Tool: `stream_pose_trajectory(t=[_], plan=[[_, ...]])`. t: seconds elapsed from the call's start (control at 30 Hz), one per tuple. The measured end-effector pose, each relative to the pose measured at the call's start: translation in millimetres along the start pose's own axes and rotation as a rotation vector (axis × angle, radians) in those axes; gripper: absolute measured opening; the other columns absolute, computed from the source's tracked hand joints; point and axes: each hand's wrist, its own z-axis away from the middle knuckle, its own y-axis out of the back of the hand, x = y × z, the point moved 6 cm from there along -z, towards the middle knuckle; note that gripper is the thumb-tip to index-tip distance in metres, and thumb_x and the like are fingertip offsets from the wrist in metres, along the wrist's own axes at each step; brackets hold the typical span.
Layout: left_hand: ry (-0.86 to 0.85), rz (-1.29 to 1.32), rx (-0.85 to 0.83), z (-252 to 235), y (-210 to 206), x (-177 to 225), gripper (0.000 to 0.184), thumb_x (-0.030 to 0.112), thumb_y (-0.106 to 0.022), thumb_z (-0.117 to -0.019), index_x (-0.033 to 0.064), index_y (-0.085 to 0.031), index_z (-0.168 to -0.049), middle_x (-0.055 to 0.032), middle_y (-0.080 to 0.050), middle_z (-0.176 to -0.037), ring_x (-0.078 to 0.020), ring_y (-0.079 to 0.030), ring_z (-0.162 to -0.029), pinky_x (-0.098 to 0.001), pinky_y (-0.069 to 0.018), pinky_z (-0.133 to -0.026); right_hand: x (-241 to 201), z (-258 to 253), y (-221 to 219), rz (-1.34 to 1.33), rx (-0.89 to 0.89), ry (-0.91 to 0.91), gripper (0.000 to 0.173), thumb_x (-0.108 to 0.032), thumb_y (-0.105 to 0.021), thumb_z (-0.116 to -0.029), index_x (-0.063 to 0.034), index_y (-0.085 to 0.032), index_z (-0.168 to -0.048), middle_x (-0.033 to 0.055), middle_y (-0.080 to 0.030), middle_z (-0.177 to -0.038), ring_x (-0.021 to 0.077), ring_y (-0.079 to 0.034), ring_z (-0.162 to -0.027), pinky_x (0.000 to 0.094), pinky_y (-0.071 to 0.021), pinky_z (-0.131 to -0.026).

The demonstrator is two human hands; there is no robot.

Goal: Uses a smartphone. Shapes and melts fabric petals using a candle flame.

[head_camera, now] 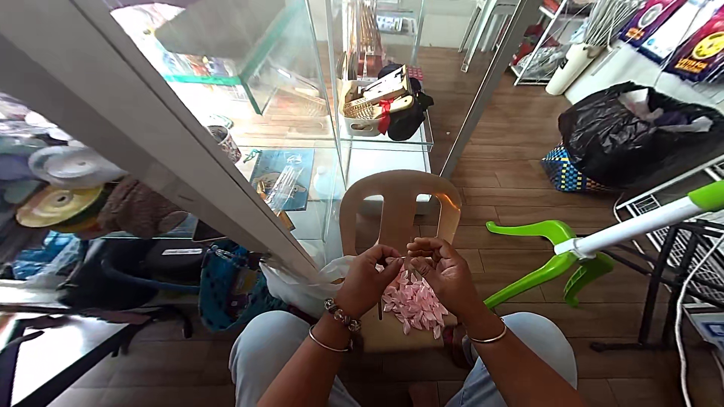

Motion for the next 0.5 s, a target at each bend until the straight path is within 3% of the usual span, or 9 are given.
stream_pose_trajectory(t=[0.13, 0.2, 0.3, 0.37, 0.43, 0.5], plan=[[0.04, 0.027, -0.115, -1, -19, -9, 0.017, 0.015, -0.068, -0.0971, 0.0037, -0.068, -0.109, 0.0007, -0.069, -0.093, -0.0009, -0.064, -0.078, -0.0181, -0.0533, -0.071, 5, 7, 7, 0.086, 0.007, -0.014, 0.019, -0.005, -0.065, -0.0957, 0.0018, -0.063, -0.114, 0.0029, -0.069, -0.096, 0.0045, -0.067, -0.088, 0.0215, -0.0576, -0.082], [0.125, 0.115, -0.161, 0, -26, -15, 0.019, 0.012, -0.065, -0.0994, 0.0038, -0.066, -0.117, -0.0018, -0.071, -0.095, -0.0046, -0.066, -0.076, -0.0205, -0.0554, -0.067, 8, 9, 12, 0.158, 0.011, -0.055, 0.014, -0.006, -0.062, -0.0985, -0.0001, -0.062, -0.112, 0.0025, -0.066, -0.094, 0.0028, -0.064, -0.083, 0.0197, -0.0554, -0.079], [0.255, 0.257, -0.188, 0, -36, -22, 0.016, 0.007, -0.06, -0.1021, 0.0047, -0.063, -0.118, -0.004, -0.071, -0.098, -0.0095, -0.069, -0.081, -0.0238, -0.0575, -0.067, 13, 10, 21, 0.176, 0.025, -0.114, 0.013, -0.008, -0.064, -0.0986, -0.0035, -0.063, -0.111, 0.0026, -0.067, -0.094, 0.0051, -0.064, -0.081, 0.0209, -0.0557, -0.074], [0.305, 0.304, -0.197, 1, -42, -24, 0.016, 0.005, -0.059, -0.102, 0.0035, -0.063, -0.117, -0.005, -0.071, -0.099, -0.0106, -0.069, -0.082, -0.0251, -0.0583, -0.069, 13, 11, 31, 0.16, 0.075, -0.107, 0.018, -0.008, -0.062, -0.0998, -0.0028, -0.064, -0.116, 0.0046, -0.072, -0.105, 0.0079, -0.069, -0.09, 0.0253, -0.0584, -0.08], [0.315, 0.32, -0.198, 1, -46, -24, 0.015, 0.003, -0.06, -0.1013, 0.0029, -0.062, -0.116, -0.0045, -0.07, -0.099, -0.0096, -0.069, -0.082, -0.0245, -0.0583, -0.07, 8, 10, 44, 0.132, 0.104, -0.065, 0.029, -0.009, -0.057, -0.1019, -0.0011, -0.061, -0.129, 0.008, -0.067, -0.129, 0.0121, -0.068, -0.109, 0.0307, -0.057, -0.093], [0.305, 0.332, -0.195, 1, -48, -24, 0.018, 0.001, -0.06, -0.1003, 0.0029, -0.062, -0.118, -0.0041, -0.07, -0.099, -0.0091, -0.069, -0.081, -0.0243, -0.0586, -0.07, 3, 9, 58, 0.106, 0.153, -0.037, 0.034, -0.01, -0.057, -0.1021, -0.0008, -0.057, -0.135, 0.0095, -0.061, -0.139, 0.0143, -0.067, -0.114, 0.0332, -0.0568, -0.097]])
